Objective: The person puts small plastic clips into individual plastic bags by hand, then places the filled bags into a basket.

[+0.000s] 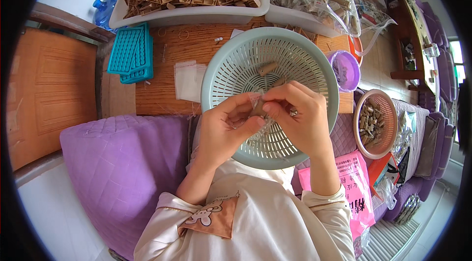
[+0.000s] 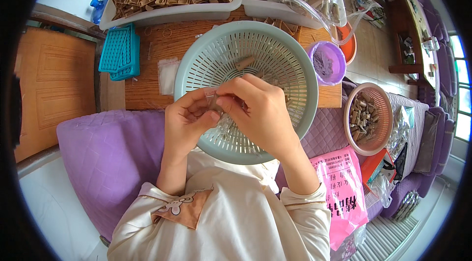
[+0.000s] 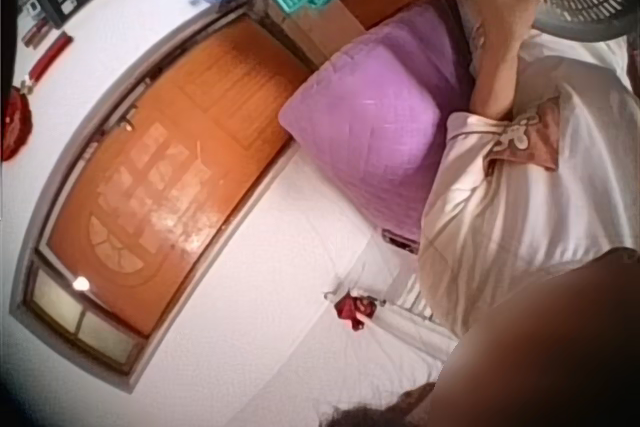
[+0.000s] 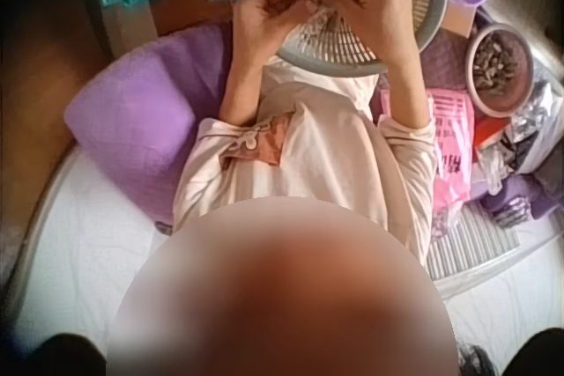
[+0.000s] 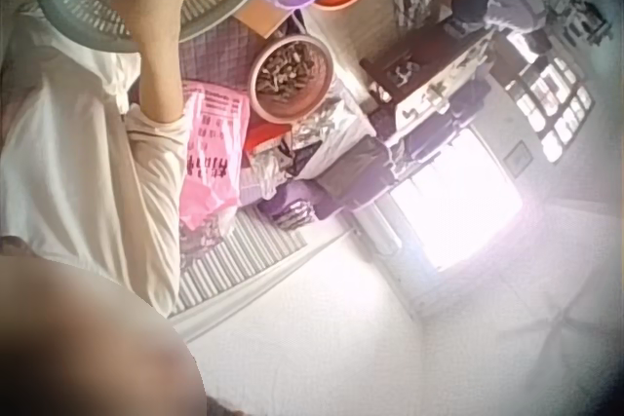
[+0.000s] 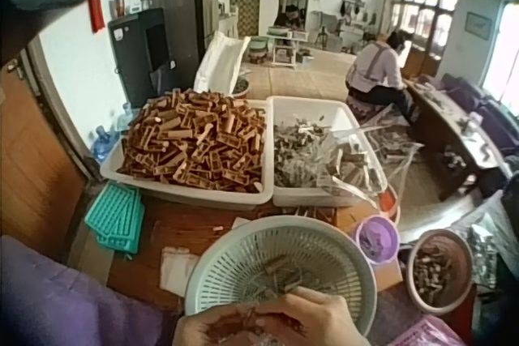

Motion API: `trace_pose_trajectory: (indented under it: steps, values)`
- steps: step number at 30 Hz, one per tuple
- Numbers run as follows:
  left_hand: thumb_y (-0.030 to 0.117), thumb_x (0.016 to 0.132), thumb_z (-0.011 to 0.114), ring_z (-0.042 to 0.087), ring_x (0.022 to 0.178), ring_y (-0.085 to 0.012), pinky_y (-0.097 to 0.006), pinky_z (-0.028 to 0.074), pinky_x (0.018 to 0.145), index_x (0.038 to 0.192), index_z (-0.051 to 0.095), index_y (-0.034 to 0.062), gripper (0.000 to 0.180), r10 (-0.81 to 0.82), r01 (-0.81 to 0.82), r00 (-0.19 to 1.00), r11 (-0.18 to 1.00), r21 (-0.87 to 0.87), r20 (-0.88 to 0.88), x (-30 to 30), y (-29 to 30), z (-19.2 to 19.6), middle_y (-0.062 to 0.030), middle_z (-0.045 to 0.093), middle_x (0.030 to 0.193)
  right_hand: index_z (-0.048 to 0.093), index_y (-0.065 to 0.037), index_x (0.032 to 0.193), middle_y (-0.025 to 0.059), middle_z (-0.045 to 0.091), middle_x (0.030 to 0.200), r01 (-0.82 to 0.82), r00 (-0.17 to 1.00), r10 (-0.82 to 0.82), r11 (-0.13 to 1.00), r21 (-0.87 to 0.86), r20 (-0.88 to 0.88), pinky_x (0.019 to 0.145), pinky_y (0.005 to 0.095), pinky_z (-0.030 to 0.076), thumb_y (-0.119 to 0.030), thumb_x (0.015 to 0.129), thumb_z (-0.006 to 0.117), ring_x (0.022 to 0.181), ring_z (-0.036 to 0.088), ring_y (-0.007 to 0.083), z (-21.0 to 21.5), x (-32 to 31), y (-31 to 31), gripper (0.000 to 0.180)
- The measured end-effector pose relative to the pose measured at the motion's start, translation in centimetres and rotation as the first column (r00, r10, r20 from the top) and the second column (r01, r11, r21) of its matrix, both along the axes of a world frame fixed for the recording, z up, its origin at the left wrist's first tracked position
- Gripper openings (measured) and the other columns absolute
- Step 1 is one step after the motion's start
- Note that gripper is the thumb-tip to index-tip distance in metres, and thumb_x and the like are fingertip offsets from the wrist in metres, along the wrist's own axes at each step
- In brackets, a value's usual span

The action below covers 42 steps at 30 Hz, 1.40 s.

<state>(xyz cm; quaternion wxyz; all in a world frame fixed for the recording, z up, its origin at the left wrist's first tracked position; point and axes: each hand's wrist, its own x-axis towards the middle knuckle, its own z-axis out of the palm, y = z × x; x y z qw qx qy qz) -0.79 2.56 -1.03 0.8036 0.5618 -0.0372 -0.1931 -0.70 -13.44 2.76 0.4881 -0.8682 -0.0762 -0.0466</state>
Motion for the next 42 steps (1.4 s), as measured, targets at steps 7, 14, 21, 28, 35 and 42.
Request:
trace_pose_trajectory:
  steps: [7,14,21,28,35,42]
  values:
    - [0.004,0.078,0.063,0.059,0.085,-0.0138,-0.024,0.049,0.075,0.110,0.050,-0.0046,0.036,-0.006,-0.003,0.997,0.991,-0.133,-0.072,0.3,0.2,-0.9,-0.0135,0.061,0.097,0.061,-0.005,0.081,0.0099,0.053,0.100,-0.141,0.980,0.150,0.987,-0.079,0.128,0.077,0.0374,0.042,-0.012,0.066,0.070,0.095,0.048,0.0275,-0.3,-0.8,-0.3,0.019]
    - [0.008,0.081,0.060,0.059,0.083,-0.0122,-0.021,0.048,0.072,0.106,0.052,-0.0045,0.029,0.002,-0.003,1.000,0.995,-0.102,-0.007,-0.3,-0.8,-1.4,-0.0122,0.061,0.095,0.061,-0.005,0.079,0.0114,0.050,0.107,-0.147,0.989,0.149,0.980,0.133,-0.006,0.074,0.0342,0.045,-0.007,0.066,0.070,0.091,0.053,0.0261,-2.5,-1.6,-0.3,0.016]
    - [0.009,0.085,0.054,0.059,0.088,-0.0150,-0.024,0.045,0.079,0.105,0.049,-0.0028,0.023,0.147,-0.145,0.989,0.962,-0.230,-0.008,-0.3,-1.8,-1.6,-0.0136,0.060,0.097,0.058,0.001,0.097,0.0104,0.052,0.104,0.224,0.975,-0.158,0.667,0.711,-0.159,0.070,0.0252,0.048,0.000,0.078,0.059,0.084,0.057,0.0152,-3.2,-2.1,2.0,0.019]
    - [0.014,0.087,0.051,0.058,0.089,-0.0162,-0.026,0.046,0.080,0.103,0.052,-0.0025,0.022,0.187,-0.180,0.982,0.957,-0.226,0.011,-0.2,-2.1,-1.6,-0.0133,0.060,0.098,0.051,0.005,0.112,0.0091,0.062,0.090,0.209,0.952,-0.040,0.809,0.550,-0.304,0.070,0.0204,0.044,-0.010,0.089,0.046,0.078,0.055,0.0083,-3.4,-2.1,1.4,0.028]
    - [0.017,0.091,0.045,0.055,0.073,-0.0108,-0.023,0.047,0.069,0.095,0.052,0.0003,0.019,0.390,-0.383,0.917,0.919,-0.090,0.084,1.3,-0.5,-1.6,-0.0054,0.057,0.080,0.048,0.006,0.115,0.0104,0.061,0.097,0.226,0.939,-0.017,0.782,0.581,-0.343,0.077,0.0210,0.042,-0.015,0.092,0.042,0.086,0.054,0.0094,-3.0,-1.9,0.8,0.032]
    - [0.022,0.081,0.059,0.040,0.047,-0.0076,-0.021,0.031,0.043,0.085,0.059,0.0053,0.017,-0.058,-0.449,0.601,0.800,0.397,0.797,1.0,-0.5,1.6,-0.0004,0.049,0.057,0.051,0.003,0.114,0.0114,0.062,0.096,0.095,0.967,0.031,0.877,0.471,-0.252,0.077,0.0239,0.044,-0.007,0.089,0.043,0.087,0.057,0.0133,-2.5,-2.3,0.6,0.028]
